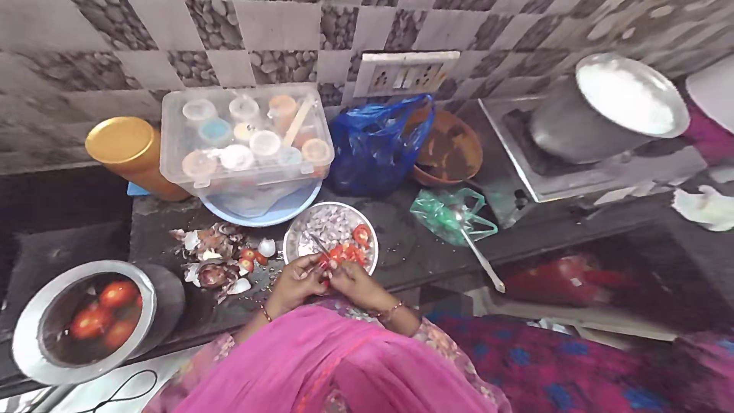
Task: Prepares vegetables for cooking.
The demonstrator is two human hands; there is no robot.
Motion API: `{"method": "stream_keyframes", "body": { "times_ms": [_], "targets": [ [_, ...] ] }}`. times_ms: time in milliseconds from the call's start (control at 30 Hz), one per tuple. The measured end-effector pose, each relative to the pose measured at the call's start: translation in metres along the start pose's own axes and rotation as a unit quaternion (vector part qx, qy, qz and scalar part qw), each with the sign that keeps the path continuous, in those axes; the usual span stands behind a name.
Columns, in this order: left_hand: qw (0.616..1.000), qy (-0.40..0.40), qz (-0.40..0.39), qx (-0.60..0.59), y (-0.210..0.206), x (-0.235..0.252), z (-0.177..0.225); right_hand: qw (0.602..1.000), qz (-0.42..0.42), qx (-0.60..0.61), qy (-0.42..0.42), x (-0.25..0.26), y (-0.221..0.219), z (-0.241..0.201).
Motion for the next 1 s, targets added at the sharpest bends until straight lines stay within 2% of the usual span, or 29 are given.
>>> {"method": "stream_keyframes", "body": {
  "times_ms": [100, 233, 367, 433, 600, 667, 767, 800, 867, 933, 1000],
  "targets": [
    [1.0, -0.013, 0.02, 0.014, 0.003, -0.002, -0.006, 0.996, -0.039, 0.073, -0.014, 0.001, -0.006, 0.008],
    [0.999, -0.019, 0.035, 0.016, 0.0, -0.005, -0.009, 0.993, -0.054, 0.102, -0.01, -0.001, -0.008, 0.01],
    [0.99, -0.04, 0.131, -0.045, 0.019, -0.001, -0.001, 0.986, -0.046, 0.159, -0.03, -0.009, -0.005, 0.006],
    [0.986, -0.054, 0.156, -0.019, 0.03, 0.0, 0.012, 0.976, -0.051, 0.202, -0.061, -0.01, -0.002, 0.014],
    [0.992, 0.001, 0.084, 0.09, 0.019, -0.007, 0.015, 0.925, -0.15, 0.339, -0.085, -0.01, -0.002, 0.045],
    [0.993, 0.008, 0.068, 0.097, 0.016, -0.006, 0.012, 0.906, -0.157, 0.382, -0.094, -0.009, -0.001, 0.049],
    [0.992, 0.006, 0.049, 0.112, 0.014, -0.004, 0.012, 0.9, -0.166, 0.393, -0.091, -0.011, 0.002, 0.049],
    [0.993, 0.01, 0.04, 0.114, 0.012, -0.003, 0.012, 0.904, -0.168, 0.385, -0.077, -0.012, 0.003, 0.048],
    [0.994, 0.027, 0.024, 0.104, 0.008, -0.001, 0.012, 0.941, -0.138, 0.305, -0.038, -0.014, 0.01, 0.042],
    [0.994, 0.041, -0.01, 0.097, 0.005, 0.002, 0.009, 0.988, -0.052, 0.144, 0.013, -0.016, 0.021, 0.025],
    [0.993, 0.058, -0.046, 0.096, -0.002, 0.004, 0.007, 0.998, 0.018, 0.001, 0.056, -0.018, 0.027, 0.013]
  ]
}}
Point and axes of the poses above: each hand's wrist, its own x-axis towards the middle knuckle, its own y-axis out of the back of the hand, z = x × y, the point moved 6 cm from there along x, towards the middle knuckle, and after that the axes turned 13 degrees about -x, right-handed, at the moved point
